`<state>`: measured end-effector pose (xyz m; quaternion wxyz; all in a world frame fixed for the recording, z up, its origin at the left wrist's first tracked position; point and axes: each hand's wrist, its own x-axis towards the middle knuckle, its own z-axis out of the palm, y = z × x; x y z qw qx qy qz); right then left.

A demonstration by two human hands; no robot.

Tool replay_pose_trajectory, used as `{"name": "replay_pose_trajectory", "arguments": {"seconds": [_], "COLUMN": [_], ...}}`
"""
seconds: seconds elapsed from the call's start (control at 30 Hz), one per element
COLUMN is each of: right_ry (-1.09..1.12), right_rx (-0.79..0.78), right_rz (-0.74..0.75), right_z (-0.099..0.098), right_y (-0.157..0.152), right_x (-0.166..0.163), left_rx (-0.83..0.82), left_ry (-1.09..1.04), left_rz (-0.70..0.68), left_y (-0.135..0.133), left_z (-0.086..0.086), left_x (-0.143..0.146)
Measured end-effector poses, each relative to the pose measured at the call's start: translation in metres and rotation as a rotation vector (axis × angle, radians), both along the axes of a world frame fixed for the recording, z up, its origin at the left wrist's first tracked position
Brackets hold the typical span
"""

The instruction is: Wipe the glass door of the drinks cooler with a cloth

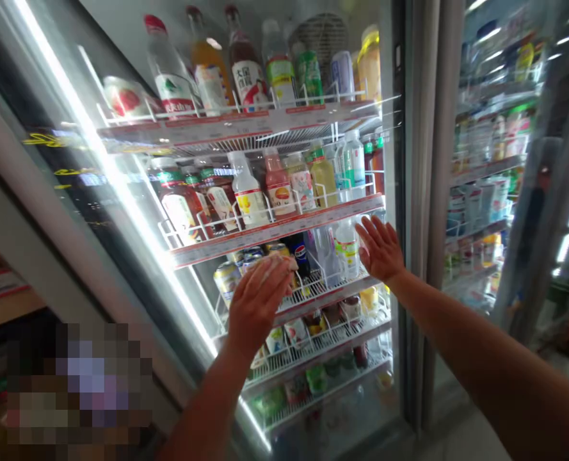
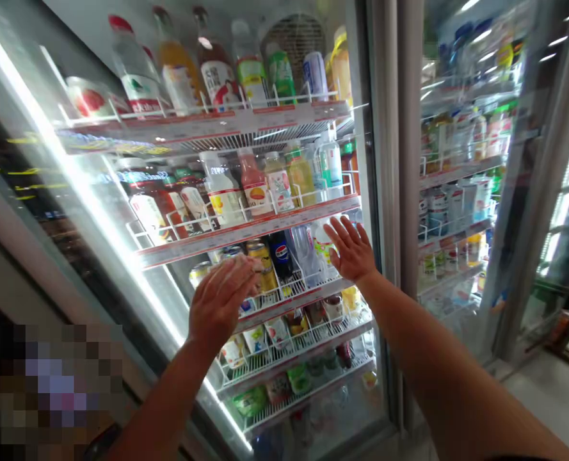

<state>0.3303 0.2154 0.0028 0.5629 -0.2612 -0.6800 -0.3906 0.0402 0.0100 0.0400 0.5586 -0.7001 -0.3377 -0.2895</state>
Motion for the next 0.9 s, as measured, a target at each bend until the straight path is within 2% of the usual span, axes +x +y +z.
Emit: {"name": "replay_pose_trajectory", "arguments": {"seconds": [0.13,0.3,0.47,0.63,0.7,0.83,0.9], "right_ry": [-0.006,0.002,-0.005,0.0,0.0,-0.003,0.002], "right_rx": [-0.025,-0.028,-0.061,-0.059,-0.042,-0.075,-0.073], "right_rz": [0.003,0.001,-0.001,-0.012,-0.011,-0.014,-0.008], "right_z": [-0.001,-0.002,-0.002,-0.002,-0.002,-0.003,-0.003], "right_y": [0.0,0.002,0.002,0.002,0.003,0.004,0.004], "right_x": [0.001,0.0,0.001,0.001,0.001,0.002,0.002], "left_rx": [0.093,-0.08,-0.009,-0.108,-0.104,0.005,0.012], "left_ry": [-0.124,0.056,-0.082,-0.032,-0.022,-0.125,-0.15], "left_rz": [0.031,-0.013,0.028,0.02,0.039,0.109,0.126], "left_y": [-0.004,-0.011,-0.023,-0.035,-0.041,-0.05,-0.053], "left_z": [-0.005,-0.029,-0.037,-0.066,-0.068,-0.064,-0.07], "left_x": [-0.004,-0.003,-0.024,-0.031,-0.037,-0.049,-0.047]}}
